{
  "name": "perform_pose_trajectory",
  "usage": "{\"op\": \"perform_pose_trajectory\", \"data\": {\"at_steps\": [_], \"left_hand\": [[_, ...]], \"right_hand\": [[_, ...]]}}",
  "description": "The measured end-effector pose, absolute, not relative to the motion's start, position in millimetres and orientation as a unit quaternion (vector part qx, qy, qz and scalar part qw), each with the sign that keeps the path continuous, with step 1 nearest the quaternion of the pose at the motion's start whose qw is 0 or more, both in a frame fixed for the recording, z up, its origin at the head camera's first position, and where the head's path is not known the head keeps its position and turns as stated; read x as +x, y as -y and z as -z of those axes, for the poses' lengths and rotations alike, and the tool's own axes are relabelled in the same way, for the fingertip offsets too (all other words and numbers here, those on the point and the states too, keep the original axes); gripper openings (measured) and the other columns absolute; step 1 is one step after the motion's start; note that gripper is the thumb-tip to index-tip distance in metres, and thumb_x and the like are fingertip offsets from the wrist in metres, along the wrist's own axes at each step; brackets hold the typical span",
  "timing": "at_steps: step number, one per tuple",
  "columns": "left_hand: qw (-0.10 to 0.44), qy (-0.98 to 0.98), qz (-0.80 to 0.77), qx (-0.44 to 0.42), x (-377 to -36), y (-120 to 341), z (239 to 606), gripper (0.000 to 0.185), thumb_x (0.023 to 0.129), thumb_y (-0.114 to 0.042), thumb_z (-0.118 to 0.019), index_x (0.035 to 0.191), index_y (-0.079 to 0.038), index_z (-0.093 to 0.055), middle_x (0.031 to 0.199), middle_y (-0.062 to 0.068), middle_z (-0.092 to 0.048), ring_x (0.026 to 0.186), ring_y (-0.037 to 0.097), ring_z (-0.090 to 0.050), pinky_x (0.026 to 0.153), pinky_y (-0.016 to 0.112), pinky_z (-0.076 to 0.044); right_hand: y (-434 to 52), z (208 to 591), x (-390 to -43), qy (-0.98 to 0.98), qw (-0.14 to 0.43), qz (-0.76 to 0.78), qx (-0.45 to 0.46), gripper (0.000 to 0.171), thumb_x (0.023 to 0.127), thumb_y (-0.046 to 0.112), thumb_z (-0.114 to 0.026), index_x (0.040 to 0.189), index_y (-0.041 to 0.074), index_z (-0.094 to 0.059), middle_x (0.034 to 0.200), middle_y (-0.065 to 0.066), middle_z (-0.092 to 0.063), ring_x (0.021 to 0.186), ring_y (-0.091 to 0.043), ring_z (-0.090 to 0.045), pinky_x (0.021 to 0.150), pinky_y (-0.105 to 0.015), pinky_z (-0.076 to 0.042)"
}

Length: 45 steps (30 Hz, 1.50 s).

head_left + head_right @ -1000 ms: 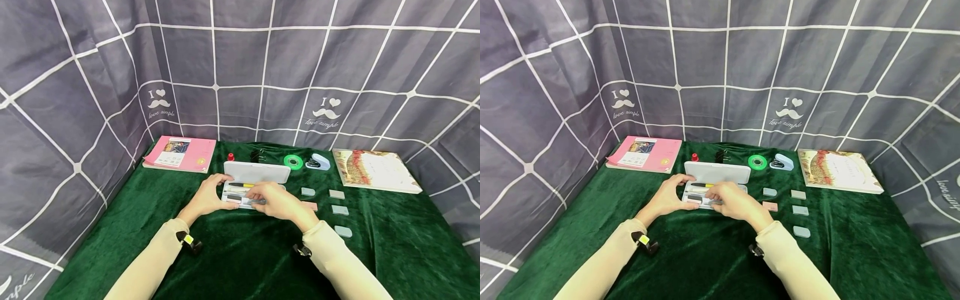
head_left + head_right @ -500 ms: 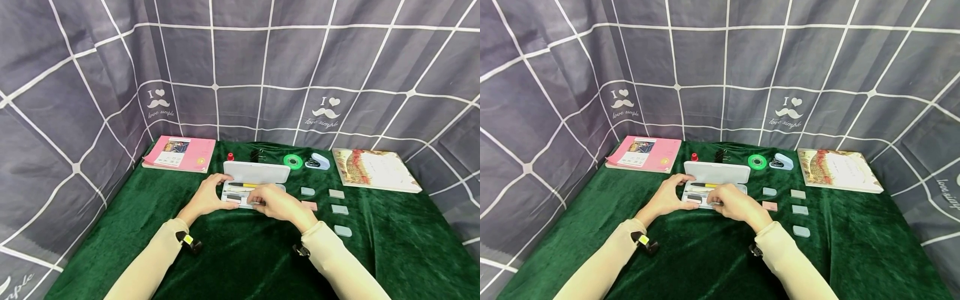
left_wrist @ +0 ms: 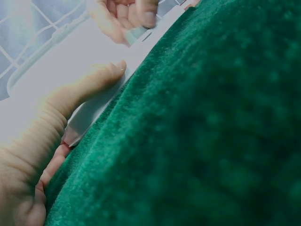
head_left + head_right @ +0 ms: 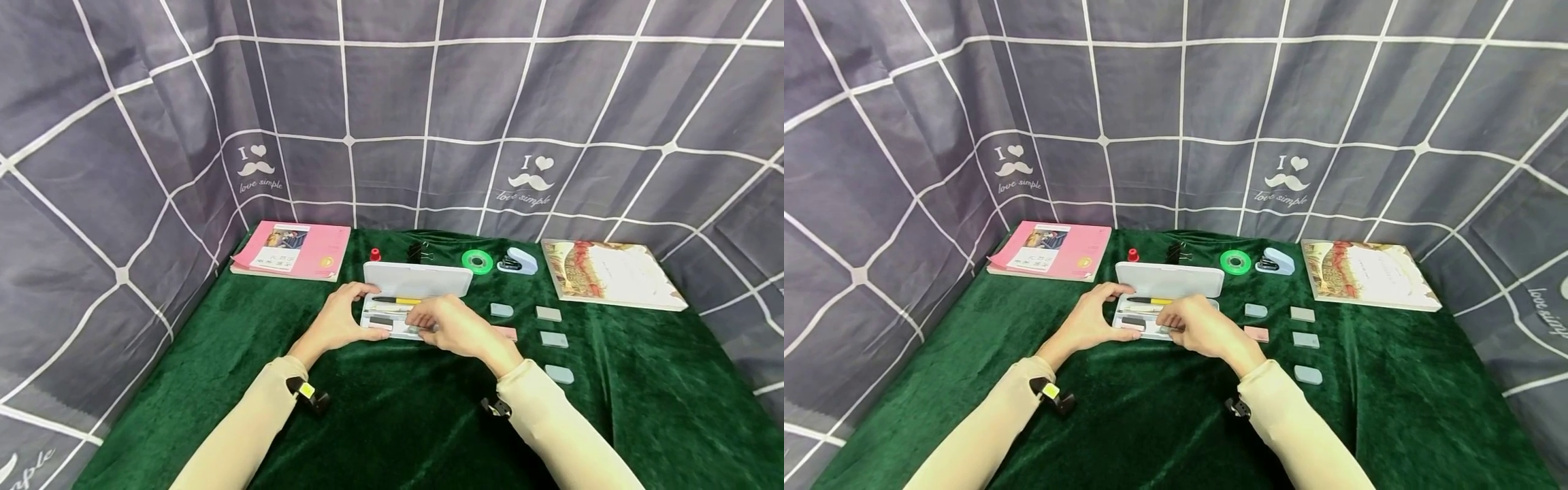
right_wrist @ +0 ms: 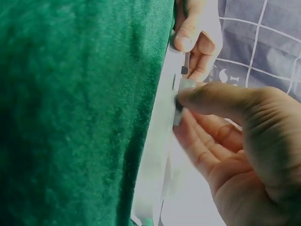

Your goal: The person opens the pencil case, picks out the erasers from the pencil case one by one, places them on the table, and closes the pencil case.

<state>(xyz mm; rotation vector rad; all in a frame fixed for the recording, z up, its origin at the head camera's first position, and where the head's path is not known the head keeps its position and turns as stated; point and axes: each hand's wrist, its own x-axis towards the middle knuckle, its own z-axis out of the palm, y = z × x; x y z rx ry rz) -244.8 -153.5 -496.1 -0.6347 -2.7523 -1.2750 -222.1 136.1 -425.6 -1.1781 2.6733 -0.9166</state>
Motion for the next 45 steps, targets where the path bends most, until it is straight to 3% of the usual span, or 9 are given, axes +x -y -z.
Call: {"op": "perform_pose_trajectory", "data": {"at_steps": [9,15,21,26,32,40,45], "left_hand": [[0.022,0.886,0.416,-0.205,-245,152,501,0.081,0.075,-0.050,-0.104,0.144,-0.024,-0.070,0.148,0.008,-0.065,0.128,0.035,-0.061,0.110,0.061,-0.052],[0.012,0.888,0.417,-0.193,-243,152,500,0.082,0.074,-0.049,-0.105,0.144,-0.025,-0.070,0.149,0.009,-0.064,0.129,0.035,-0.059,0.111,0.063,-0.050],[0.009,0.891,0.414,-0.185,-242,154,500,0.082,0.074,-0.049,-0.105,0.144,-0.025,-0.069,0.150,0.009,-0.063,0.130,0.036,-0.058,0.111,0.063,-0.050],[0.010,0.894,0.411,-0.181,-242,155,498,0.082,0.074,-0.049,-0.105,0.144,-0.025,-0.069,0.149,0.009,-0.063,0.130,0.036,-0.058,0.111,0.064,-0.049],[0.010,0.894,0.412,-0.177,-242,154,494,0.083,0.073,-0.048,-0.105,0.144,-0.024,-0.069,0.150,0.010,-0.063,0.132,0.037,-0.058,0.113,0.065,-0.048],[0.010,0.893,0.412,-0.182,-241,152,493,0.082,0.075,-0.047,-0.105,0.144,-0.023,-0.069,0.152,0.011,-0.062,0.132,0.037,-0.059,0.112,0.064,-0.049],[0.009,0.891,0.414,-0.185,-241,151,493,0.082,0.075,-0.048,-0.104,0.145,-0.023,-0.069,0.153,0.011,-0.062,0.132,0.038,-0.059,0.112,0.064,-0.050]], "right_hand": [[-170,403,-213,-0.862,-0.067,0.317,-0.389,0.031,0.087,-0.010,-0.085,0.110,0.011,-0.084,0.102,0.002,-0.079,0.091,-0.013,-0.073,0.083,-0.044,-0.064],[-226,389,-193,-0.873,-0.134,0.290,-0.369,0.037,0.084,-0.010,-0.090,0.109,0.017,-0.084,0.100,0.009,-0.076,0.088,-0.006,-0.068,0.076,-0.028,-0.058],[-282,392,-159,-0.882,-0.177,0.256,-0.355,0.051,0.074,-0.014,-0.094,0.106,0.023,-0.082,0.101,0.015,-0.075,0.084,-0.003,-0.067,0.075,-0.016,-0.052],[-312,406,-128,-0.889,-0.156,0.256,-0.345,0.062,0.067,-0.020,-0.094,0.106,0.027,-0.081,0.100,0.017,-0.072,0.084,-0.001,-0.064,0.075,-0.014,-0.051],[-329,431,-103,-0.892,-0.106,0.275,-0.344,0.063,0.069,-0.021,-0.092,0.104,0.029,-0.080,0.098,0.019,-0.068,0.082,0.001,-0.061,0.071,-0.016,-0.049],[-335,449,-92,-0.890,-0.080,0.285,-0.347,0.065,0.067,-0.021,-0.094,0.102,0.031,-0.076,0.095,0.018,-0.062,0.081,0.001,-0.058,0.068,-0.018,-0.046],[-338,446,-88,-0.891,-0.051,0.290,-0.345,0.057,0.072,-0.013,-0.096,0.104,0.031,-0.078,0.097,0.016,-0.063,0.081,0.002,-0.059,0.066,-0.019,-0.048]]}}
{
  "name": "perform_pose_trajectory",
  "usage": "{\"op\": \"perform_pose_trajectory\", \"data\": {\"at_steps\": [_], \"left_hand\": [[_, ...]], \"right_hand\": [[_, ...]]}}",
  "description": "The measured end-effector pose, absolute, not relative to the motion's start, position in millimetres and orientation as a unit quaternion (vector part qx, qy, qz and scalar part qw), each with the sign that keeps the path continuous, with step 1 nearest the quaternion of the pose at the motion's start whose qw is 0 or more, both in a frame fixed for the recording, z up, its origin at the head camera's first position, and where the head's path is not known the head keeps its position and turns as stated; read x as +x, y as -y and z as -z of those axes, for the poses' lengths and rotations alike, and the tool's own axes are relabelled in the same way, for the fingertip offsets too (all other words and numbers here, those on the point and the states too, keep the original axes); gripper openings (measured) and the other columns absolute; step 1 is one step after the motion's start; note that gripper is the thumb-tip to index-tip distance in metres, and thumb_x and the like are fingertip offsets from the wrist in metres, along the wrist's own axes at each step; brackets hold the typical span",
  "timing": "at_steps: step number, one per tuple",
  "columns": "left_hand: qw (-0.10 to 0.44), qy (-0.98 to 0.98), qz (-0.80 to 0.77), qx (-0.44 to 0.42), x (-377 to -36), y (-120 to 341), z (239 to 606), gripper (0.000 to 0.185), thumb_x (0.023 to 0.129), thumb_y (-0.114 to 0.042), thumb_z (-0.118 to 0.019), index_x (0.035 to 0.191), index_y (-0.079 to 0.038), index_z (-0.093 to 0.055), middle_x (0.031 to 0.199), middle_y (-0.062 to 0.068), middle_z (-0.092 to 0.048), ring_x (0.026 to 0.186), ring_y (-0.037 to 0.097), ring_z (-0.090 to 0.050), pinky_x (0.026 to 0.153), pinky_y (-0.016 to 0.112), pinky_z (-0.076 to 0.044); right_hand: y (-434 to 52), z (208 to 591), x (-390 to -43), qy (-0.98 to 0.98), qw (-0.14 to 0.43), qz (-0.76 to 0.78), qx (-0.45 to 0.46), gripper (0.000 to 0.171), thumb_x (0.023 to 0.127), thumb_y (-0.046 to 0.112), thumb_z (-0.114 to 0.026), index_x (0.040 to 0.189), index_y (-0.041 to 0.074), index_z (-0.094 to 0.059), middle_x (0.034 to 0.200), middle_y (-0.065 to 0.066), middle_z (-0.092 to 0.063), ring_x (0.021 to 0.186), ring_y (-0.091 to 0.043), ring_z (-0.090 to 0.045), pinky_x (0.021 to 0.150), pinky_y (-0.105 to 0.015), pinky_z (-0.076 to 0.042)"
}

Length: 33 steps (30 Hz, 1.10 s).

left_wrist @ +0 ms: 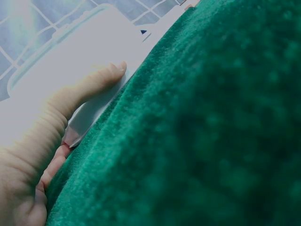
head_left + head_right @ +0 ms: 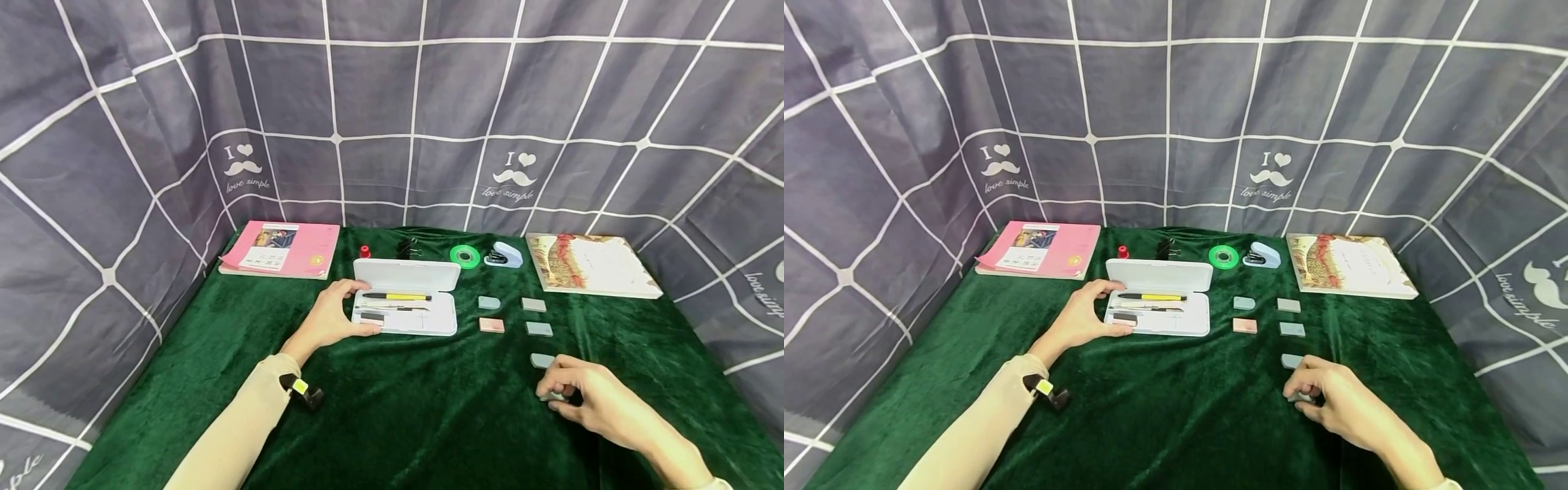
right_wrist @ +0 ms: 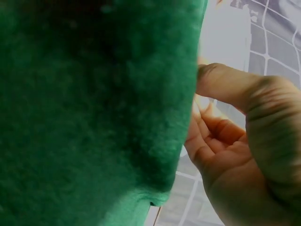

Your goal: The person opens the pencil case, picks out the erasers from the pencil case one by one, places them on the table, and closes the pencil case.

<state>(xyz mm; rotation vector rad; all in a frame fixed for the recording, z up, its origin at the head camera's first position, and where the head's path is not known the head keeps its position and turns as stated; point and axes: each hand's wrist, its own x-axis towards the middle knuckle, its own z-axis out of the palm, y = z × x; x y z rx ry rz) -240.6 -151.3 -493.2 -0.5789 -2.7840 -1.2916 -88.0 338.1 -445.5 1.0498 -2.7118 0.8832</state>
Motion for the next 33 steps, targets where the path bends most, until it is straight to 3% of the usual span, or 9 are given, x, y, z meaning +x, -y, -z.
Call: {"op": "perform_pose_trajectory", "data": {"at_steps": [7,16,25,33], "left_hand": [[0.007,0.889,0.418,-0.184,-240,152,494,0.083,0.074,-0.047,-0.105,0.145,-0.022,-0.069,0.152,0.011,-0.062,0.132,0.038,-0.059,0.112,0.064,-0.049],[0.007,0.890,0.416,-0.186,-241,152,494,0.082,0.074,-0.045,-0.105,0.145,-0.022,-0.069,0.152,0.011,-0.062,0.132,0.038,-0.059,0.112,0.063,-0.050],[0.004,0.889,0.419,-0.185,-241,153,495,0.082,0.075,-0.045,-0.105,0.145,-0.022,-0.069,0.152,0.011,-0.062,0.132,0.038,-0.058,0.111,0.064,-0.050],[0.010,0.890,0.415,-0.188,-243,153,496,0.082,0.075,-0.050,-0.103,0.145,-0.024,-0.069,0.150,0.009,-0.063,0.130,0.036,-0.059,0.110,0.063,-0.051]], "right_hand": [[-330,432,-95,0.897,0.092,-0.274,0.336,0.052,0.074,-0.008,-0.098,0.109,0.025,-0.081,0.101,0.015,-0.069,0.082,-0.002,-0.063,0.073,-0.016,-0.051],[-294,410,-130,0.895,0.143,-0.266,0.330,0.052,0.080,-0.003,-0.096,0.118,0.028,-0.079,0.107,0.016,-0.075,0.090,-0.006,-0.072,0.081,-0.019,-0.057],[-227,396,-180,0.872,0.116,-0.312,0.358,0.032,0.095,0.003,-0.088,0.122,0.017,-0.081,0.113,0.010,-0.078,0.095,-0.013,-0.075,0.080,-0.035,-0.064],[-161,385,-215,0.850,0.087,-0.334,0.398,0.028,0.096,0.001,-0.085,0.123,0.008,-0.082,0.117,-0.004,-0.080,0.097,-0.026,-0.078,0.087,-0.047,-0.065]]}}
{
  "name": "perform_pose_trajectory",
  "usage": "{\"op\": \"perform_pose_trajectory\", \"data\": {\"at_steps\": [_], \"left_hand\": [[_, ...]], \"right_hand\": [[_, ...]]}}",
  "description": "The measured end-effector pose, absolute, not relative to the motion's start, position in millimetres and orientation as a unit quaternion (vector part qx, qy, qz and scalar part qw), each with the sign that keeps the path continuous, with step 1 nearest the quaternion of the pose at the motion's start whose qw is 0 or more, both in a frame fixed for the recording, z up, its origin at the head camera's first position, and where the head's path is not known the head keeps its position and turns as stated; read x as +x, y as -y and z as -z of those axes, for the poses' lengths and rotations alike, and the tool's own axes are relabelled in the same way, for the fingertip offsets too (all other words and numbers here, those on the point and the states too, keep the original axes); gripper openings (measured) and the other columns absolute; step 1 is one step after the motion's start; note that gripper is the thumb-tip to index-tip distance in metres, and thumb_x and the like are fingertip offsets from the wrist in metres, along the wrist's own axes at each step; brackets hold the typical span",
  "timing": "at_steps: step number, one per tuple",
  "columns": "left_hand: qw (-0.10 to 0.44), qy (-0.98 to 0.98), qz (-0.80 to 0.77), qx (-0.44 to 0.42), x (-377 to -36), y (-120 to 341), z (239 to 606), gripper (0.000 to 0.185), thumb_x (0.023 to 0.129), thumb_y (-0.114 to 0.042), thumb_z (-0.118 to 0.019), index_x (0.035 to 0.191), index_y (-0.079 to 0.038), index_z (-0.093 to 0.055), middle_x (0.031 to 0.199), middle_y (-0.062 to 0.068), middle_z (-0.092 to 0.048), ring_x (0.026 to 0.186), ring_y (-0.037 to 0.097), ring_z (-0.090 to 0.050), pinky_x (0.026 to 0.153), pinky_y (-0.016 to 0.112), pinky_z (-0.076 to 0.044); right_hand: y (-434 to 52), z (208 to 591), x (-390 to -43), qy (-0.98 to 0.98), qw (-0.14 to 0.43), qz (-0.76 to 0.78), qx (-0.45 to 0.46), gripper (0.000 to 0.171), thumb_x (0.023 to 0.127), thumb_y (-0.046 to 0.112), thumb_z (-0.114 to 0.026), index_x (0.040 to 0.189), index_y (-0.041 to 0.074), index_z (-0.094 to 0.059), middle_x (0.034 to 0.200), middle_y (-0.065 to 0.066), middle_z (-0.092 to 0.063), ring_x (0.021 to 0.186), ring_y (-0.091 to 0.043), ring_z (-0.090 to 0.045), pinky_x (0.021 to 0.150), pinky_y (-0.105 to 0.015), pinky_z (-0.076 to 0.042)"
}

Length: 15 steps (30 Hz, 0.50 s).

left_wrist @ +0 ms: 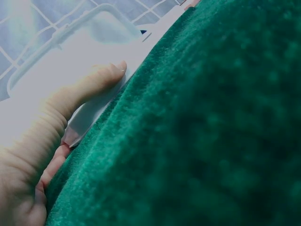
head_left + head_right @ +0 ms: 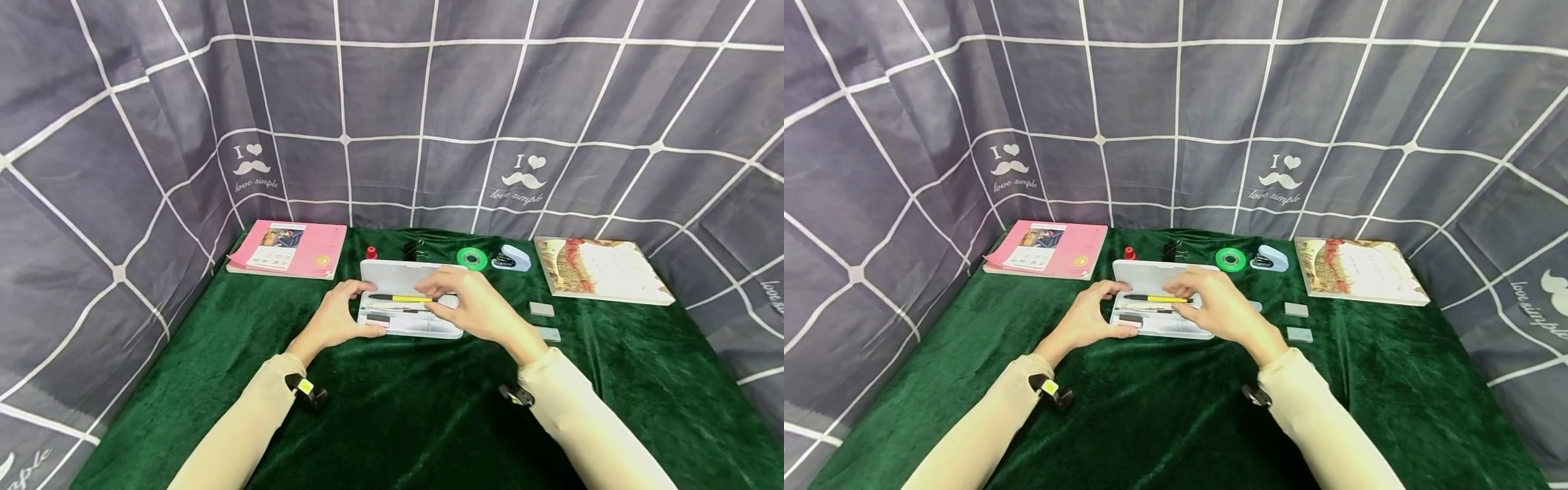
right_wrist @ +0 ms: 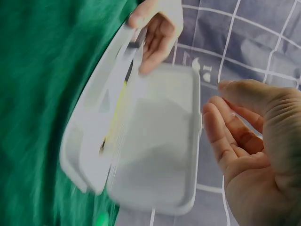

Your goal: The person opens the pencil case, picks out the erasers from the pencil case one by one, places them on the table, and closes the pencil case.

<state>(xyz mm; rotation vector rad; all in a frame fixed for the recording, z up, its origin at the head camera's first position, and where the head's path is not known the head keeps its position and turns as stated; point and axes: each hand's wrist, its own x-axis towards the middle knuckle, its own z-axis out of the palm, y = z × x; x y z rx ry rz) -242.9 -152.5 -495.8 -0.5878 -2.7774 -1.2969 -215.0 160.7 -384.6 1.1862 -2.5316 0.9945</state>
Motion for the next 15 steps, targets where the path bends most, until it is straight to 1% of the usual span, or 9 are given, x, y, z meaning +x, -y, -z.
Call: {"op": "perform_pose_trajectory", "data": {"at_steps": [4,7,11,15], "left_hand": [[0.013,0.888,0.416,-0.194,-243,152,494,0.081,0.076,-0.050,-0.103,0.145,-0.023,-0.069,0.149,0.008,-0.064,0.131,0.035,-0.060,0.110,0.062,-0.052],[0.015,0.887,0.417,-0.200,-244,153,494,0.081,0.076,-0.047,-0.104,0.144,-0.022,-0.069,0.148,0.008,-0.065,0.132,0.035,-0.061,0.112,0.059,-0.052],[0.018,0.885,0.418,-0.206,-245,154,495,0.081,0.076,-0.046,-0.104,0.144,-0.020,-0.069,0.147,0.007,-0.066,0.132,0.034,-0.061,0.112,0.058,-0.052],[0.017,0.884,0.418,-0.209,-245,154,494,0.082,0.076,-0.044,-0.104,0.146,-0.019,-0.068,0.147,0.006,-0.066,0.134,0.033,-0.061,0.114,0.055,-0.052]], "right_hand": [[-133,385,-226,0.843,0.050,-0.351,0.405,0.028,0.097,0.000,-0.084,0.124,0.004,-0.081,0.116,-0.010,-0.080,0.099,-0.027,-0.078,0.089,-0.050,-0.064],[-115,388,-232,0.847,0.022,-0.343,0.405,0.027,0.099,0.003,-0.083,0.125,0.005,-0.081,0.116,-0.011,-0.081,0.101,-0.024,-0.078,0.093,-0.047,-0.064],[-95,397,-240,0.851,0.001,-0.310,0.423,0.026,0.100,0.003,-0.082,0.126,0.004,-0.081,0.113,-0.010,-0.081,0.101,-0.021,-0.078,0.092,-0.039,-0.064],[-81,406,-246,0.847,-0.025,-0.294,0.443,0.022,0.098,-0.001,-0.082,0.120,0.001,-0.082,0.111,-0.009,-0.081,0.097,-0.018,-0.079,0.088,-0.030,-0.064]]}}
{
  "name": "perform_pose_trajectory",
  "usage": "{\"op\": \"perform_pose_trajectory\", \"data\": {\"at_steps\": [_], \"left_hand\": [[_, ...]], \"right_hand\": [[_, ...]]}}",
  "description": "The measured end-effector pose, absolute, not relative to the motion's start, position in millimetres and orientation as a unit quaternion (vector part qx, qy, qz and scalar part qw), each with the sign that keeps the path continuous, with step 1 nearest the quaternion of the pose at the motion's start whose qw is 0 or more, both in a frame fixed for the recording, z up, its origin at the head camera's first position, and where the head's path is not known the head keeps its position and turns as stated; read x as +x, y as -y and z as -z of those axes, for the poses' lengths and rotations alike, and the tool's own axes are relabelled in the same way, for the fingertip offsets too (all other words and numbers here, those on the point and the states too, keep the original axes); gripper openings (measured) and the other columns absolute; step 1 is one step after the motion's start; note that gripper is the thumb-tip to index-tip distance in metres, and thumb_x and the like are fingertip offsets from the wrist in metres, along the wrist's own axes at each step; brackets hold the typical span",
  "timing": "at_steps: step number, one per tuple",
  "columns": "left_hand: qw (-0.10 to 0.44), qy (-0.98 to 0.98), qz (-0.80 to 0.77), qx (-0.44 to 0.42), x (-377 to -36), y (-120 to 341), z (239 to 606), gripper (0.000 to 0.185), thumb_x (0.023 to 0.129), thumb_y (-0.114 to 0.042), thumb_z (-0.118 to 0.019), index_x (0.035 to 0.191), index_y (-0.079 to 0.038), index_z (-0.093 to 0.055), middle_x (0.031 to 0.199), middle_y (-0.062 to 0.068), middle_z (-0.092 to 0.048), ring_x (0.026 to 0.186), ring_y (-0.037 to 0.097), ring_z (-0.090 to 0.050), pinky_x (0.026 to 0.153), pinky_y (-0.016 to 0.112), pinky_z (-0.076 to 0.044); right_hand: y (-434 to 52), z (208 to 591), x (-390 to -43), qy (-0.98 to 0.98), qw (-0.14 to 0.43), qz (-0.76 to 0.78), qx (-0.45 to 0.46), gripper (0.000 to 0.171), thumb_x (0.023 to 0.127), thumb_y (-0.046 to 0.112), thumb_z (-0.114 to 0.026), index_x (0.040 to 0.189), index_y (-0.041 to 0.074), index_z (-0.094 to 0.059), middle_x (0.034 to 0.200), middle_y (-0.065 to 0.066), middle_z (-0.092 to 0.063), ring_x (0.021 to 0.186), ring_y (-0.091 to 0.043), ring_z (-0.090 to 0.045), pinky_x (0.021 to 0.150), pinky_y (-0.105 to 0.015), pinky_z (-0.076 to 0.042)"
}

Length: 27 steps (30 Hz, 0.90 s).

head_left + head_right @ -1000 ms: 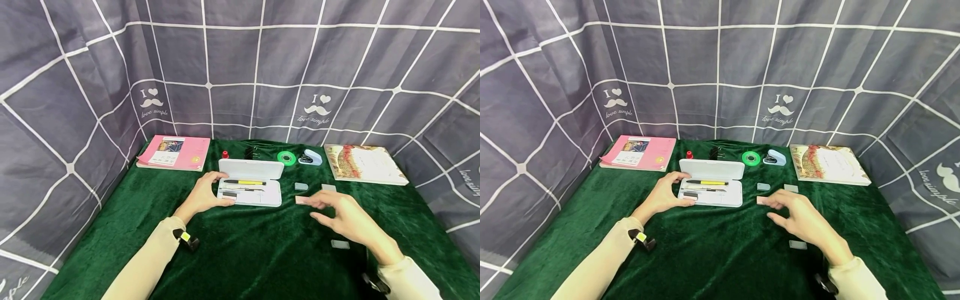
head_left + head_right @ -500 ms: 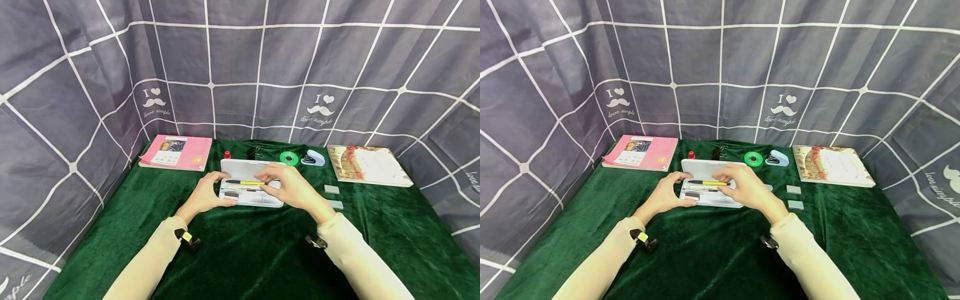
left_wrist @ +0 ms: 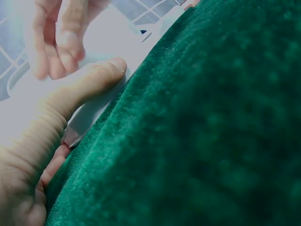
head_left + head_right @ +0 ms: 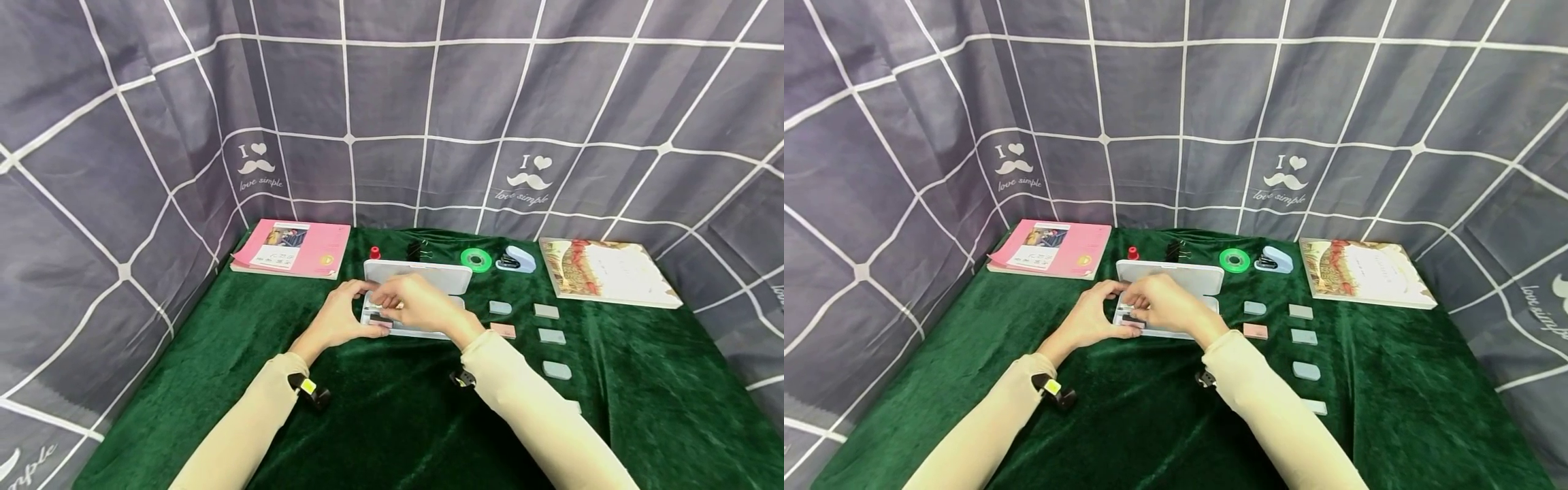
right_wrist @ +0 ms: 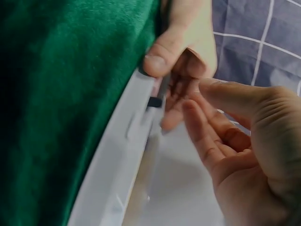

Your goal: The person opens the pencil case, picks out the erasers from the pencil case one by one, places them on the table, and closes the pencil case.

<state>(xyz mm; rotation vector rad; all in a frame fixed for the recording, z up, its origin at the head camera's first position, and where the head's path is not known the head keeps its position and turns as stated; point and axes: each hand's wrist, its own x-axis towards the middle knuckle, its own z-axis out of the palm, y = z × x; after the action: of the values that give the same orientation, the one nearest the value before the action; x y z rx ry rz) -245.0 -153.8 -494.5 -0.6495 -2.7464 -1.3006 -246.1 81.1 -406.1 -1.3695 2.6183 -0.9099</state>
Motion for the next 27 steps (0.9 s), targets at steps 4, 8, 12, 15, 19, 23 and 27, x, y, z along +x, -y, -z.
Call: {"op": "perform_pose_trajectory", "data": {"at_steps": [4,8,12,15,19,23,27], "left_hand": [[0.016,0.882,0.421,-0.212,-244,152,493,0.083,0.076,-0.042,-0.104,0.147,-0.017,-0.068,0.148,0.006,-0.065,0.135,0.034,-0.061,0.114,0.054,-0.052],[0.012,0.880,0.425,-0.212,-244,150,492,0.083,0.076,-0.041,-0.105,0.147,-0.018,-0.067,0.149,0.006,-0.065,0.136,0.034,-0.060,0.115,0.054,-0.051],[0.010,0.880,0.425,-0.212,-244,150,491,0.083,0.077,-0.042,-0.104,0.147,-0.018,-0.067,0.150,0.006,-0.065,0.136,0.034,-0.060,0.115,0.054,-0.051],[0.012,0.881,0.423,-0.213,-244,150,492,0.084,0.077,-0.044,-0.104,0.147,-0.018,-0.067,0.149,0.006,-0.065,0.136,0.034,-0.061,0.115,0.054,-0.052],[0.020,0.880,0.422,-0.215,-245,152,494,0.083,0.077,-0.045,-0.104,0.146,-0.019,-0.068,0.148,0.006,-0.066,0.134,0.033,-0.062,0.114,0.054,-0.052],[0.023,0.883,0.417,-0.214,-245,153,495,0.083,0.076,-0.047,-0.104,0.145,-0.020,-0.068,0.146,0.006,-0.066,0.132,0.032,-0.062,0.113,0.055,-0.052],[0.019,0.886,0.415,-0.206,-244,153,495,0.083,0.075,-0.048,-0.104,0.145,-0.022,-0.069,0.148,0.006,-0.065,0.131,0.034,-0.061,0.112,0.057,-0.052]], "right_hand": [[-74,413,-248,-0.847,0.048,0.279,-0.451,0.015,0.097,0.000,-0.085,0.113,0.001,-0.084,0.107,-0.008,-0.081,0.092,-0.015,-0.078,0.084,-0.023,-0.063],[-71,417,-249,-0.852,0.049,0.261,-0.451,0.012,0.098,0.003,-0.085,0.110,0.003,-0.086,0.105,-0.007,-0.081,0.093,-0.016,-0.078,0.083,-0.021,-0.062],[-71,418,-250,-0.852,0.036,0.255,-0.455,0.012,0.097,0.002,-0.085,0.109,0.004,-0.087,0.105,-0.006,-0.082,0.093,-0.014,-0.077,0.083,-0.023,-0.062],[-74,416,-250,-0.851,0.017,0.253,-0.460,0.014,0.096,-0.001,-0.085,0.107,0.006,-0.086,0.103,-0.004,-0.082,0.090,-0.012,-0.074,0.082,-0.024,-0.061],[-82,415,-254,-0.843,-0.012,0.263,-0.469,0.019,0.095,-0.004,-0.081,0.109,0.008,-0.085,0.105,-0.002,-0.080,0.090,-0.012,-0.071,0.080,-0.027,-0.061],[-93,400,-248,-0.838,-0.018,0.283,-0.466,0.022,0.096,-0.007,-0.078,0.112,0.006,-0.084,0.108,-0.004,-0.079,0.094,-0.014,-0.074,0.084,-0.030,-0.063],[-111,378,-233,-0.846,-0.027,0.297,-0.442,0.025,0.094,-0.009,-0.078,0.112,0.007,-0.084,0.107,-0.003,-0.079,0.094,-0.013,-0.074,0.087,-0.035,-0.063]]}}
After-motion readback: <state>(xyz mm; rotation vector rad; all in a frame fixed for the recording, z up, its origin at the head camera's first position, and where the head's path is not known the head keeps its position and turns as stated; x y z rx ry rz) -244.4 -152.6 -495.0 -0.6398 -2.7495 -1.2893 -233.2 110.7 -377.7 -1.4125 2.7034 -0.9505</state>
